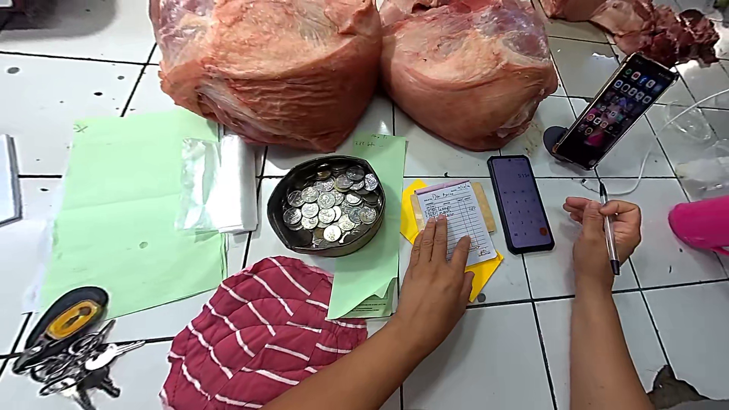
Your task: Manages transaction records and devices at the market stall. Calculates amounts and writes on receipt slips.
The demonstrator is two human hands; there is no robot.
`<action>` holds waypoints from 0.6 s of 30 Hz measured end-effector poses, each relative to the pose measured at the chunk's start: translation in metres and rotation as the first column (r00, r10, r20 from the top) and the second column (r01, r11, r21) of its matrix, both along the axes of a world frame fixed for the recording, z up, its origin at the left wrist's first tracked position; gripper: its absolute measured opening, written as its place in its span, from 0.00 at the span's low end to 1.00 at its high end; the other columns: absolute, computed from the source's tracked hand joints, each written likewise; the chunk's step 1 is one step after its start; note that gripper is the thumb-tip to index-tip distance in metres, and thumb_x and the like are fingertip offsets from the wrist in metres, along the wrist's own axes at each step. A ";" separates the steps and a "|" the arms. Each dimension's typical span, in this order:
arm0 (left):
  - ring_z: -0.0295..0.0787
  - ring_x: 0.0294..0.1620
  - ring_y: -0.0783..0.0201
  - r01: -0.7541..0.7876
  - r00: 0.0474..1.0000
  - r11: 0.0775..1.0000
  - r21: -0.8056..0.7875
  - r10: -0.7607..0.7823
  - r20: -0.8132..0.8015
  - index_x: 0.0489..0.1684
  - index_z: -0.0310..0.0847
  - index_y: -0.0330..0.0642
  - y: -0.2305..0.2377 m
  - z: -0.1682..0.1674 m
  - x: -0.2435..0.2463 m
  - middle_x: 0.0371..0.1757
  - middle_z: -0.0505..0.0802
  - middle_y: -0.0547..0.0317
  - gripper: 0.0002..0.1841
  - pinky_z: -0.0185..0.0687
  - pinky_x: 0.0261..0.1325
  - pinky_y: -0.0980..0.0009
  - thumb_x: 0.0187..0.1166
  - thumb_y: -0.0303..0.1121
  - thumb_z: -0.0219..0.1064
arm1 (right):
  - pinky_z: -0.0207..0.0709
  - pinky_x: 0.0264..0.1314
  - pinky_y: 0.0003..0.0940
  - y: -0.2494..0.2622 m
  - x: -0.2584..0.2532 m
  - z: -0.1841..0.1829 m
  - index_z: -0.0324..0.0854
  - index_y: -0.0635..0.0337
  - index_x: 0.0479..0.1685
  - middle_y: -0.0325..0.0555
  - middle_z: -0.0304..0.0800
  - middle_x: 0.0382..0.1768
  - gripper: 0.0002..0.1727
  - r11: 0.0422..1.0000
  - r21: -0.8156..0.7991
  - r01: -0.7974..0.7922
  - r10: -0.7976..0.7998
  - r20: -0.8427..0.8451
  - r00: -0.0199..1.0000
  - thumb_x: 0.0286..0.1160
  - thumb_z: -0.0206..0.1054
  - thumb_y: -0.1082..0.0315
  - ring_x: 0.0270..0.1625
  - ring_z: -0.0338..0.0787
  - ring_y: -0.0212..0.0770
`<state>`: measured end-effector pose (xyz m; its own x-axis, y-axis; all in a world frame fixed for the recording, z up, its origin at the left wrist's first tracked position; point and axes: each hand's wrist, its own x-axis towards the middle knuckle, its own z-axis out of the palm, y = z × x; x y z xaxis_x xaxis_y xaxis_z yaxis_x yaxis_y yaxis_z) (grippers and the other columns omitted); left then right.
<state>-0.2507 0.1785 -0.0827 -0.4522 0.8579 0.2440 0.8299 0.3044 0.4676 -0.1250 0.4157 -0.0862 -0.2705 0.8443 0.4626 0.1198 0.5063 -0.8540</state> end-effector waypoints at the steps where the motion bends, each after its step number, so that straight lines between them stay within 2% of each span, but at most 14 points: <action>1: 0.75 0.80 0.30 0.000 1.000 1.000 -0.001 0.000 -0.003 0.69 0.85 0.41 0.000 0.000 0.000 0.78 0.79 0.26 0.24 0.71 0.80 0.46 0.77 0.43 0.65 | 0.87 0.44 0.21 0.000 0.000 0.000 0.65 0.55 0.40 0.32 0.95 0.33 0.07 1.000 -0.016 0.009 -0.009 -0.010 1.000 0.84 0.51 0.78 0.37 0.95 0.26; 6: 0.75 0.80 0.32 0.006 1.000 1.000 -0.008 -0.006 0.017 0.69 0.85 0.41 -0.001 0.001 -0.001 0.78 0.79 0.28 0.24 0.70 0.81 0.47 0.77 0.42 0.66 | 0.87 0.39 0.20 -0.003 -0.001 0.004 0.62 0.56 0.43 0.34 0.94 0.35 0.05 0.996 -0.077 0.034 -0.034 0.009 0.999 0.88 0.48 0.75 0.35 0.95 0.27; 11: 0.77 0.80 0.39 0.036 0.999 0.999 -0.006 -0.036 0.020 0.68 0.85 0.40 -0.001 0.003 -0.001 0.79 0.81 0.36 0.23 0.69 0.82 0.46 0.78 0.40 0.65 | 0.87 0.36 0.22 -0.003 -0.004 0.002 0.58 0.55 0.46 0.34 0.94 0.38 0.04 0.994 -0.105 0.013 -0.013 0.000 1.000 0.90 0.42 0.73 0.33 0.95 0.28; 14: 0.79 0.80 0.41 0.042 0.999 0.999 0.018 -0.043 0.024 0.66 0.87 0.39 0.000 0.004 -0.001 0.77 0.83 0.37 0.21 0.70 0.81 0.47 0.76 0.38 0.68 | 0.86 0.38 0.20 -0.004 -0.005 0.003 0.59 0.57 0.46 0.34 0.93 0.38 0.02 0.998 -0.056 0.014 -0.012 0.039 0.999 0.89 0.47 0.72 0.34 0.94 0.26; 16: 0.79 0.80 0.41 0.051 0.998 0.998 0.028 -0.052 0.041 0.65 0.87 0.38 0.000 0.004 0.000 0.77 0.83 0.37 0.20 0.69 0.82 0.48 0.76 0.37 0.69 | 0.87 0.39 0.20 -0.005 -0.006 0.004 0.61 0.57 0.44 0.33 0.93 0.37 0.05 1.000 -0.009 0.016 -0.016 0.064 0.998 0.88 0.53 0.72 0.35 0.94 0.25; 18: 0.79 0.80 0.42 0.066 0.997 0.997 0.035 -0.067 0.045 0.63 0.88 0.37 0.001 0.005 0.000 0.77 0.83 0.36 0.19 0.70 0.83 0.50 0.76 0.36 0.68 | 0.87 0.40 0.20 -0.007 -0.008 0.005 0.62 0.56 0.43 0.32 0.93 0.36 0.05 1.000 0.014 0.002 -0.003 0.061 0.998 0.89 0.54 0.70 0.35 0.94 0.24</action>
<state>-0.2511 0.1791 -0.0778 -0.4055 0.8782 0.2535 0.8254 0.2327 0.5144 -0.1329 0.4083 -0.0809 -0.2964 0.8386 0.4571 0.1725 0.5177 -0.8380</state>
